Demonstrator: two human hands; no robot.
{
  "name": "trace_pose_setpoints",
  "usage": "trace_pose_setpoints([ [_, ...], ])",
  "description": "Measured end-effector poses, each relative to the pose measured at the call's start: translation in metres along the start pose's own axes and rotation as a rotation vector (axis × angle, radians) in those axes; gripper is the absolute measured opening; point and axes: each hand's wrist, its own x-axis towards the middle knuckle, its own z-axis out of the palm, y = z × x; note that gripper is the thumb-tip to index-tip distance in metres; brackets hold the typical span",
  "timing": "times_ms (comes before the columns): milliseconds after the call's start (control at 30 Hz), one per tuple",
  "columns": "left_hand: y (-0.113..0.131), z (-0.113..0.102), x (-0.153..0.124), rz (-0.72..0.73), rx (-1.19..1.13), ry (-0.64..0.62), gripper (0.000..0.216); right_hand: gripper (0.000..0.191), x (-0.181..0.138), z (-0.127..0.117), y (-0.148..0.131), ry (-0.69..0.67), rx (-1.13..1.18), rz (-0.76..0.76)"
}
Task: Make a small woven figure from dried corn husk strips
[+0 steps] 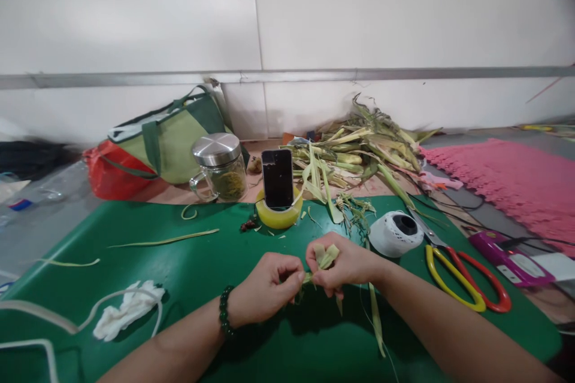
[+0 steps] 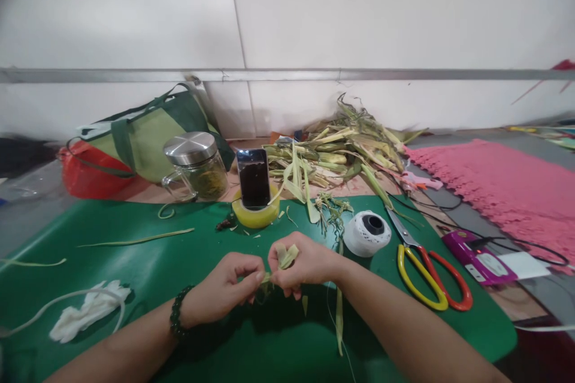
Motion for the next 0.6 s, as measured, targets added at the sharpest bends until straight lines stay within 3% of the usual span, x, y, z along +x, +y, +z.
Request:
trace_pose_setpoints([
  [200, -0.002, 0.001, 0.001, -0.037, -0.018, -0.055, 0.037, 0.010, -0.002, -0.002, -0.005, 0.001, -0.110, 0.033],
  [300, -0.002, -0.001, 0.000, -0.027, -0.108, -0.012, 0.036, 0.011, 0.000, -0.004, -0.004, 0.020, -0.124, 0.002],
  [433, -0.002, -0.003, 0.001, -0.013, -0.251, 0.150, 0.040, 0.020, 0.008, -0.005, 0.001, 0.039, -0.107, -0.094],
  [533, -0.007, -0.002, 0.006, -0.094, -0.285, 0.167, 0.053, 0.027, 0.010, -0.002, 0.005, 0.061, -0.192, -0.217],
  [600, -0.012, -0.002, 0.010, -0.068, -0.286, 0.156, 0.046, 0.028, 0.009, -0.001, 0.006, 0.101, -0.257, -0.282],
])
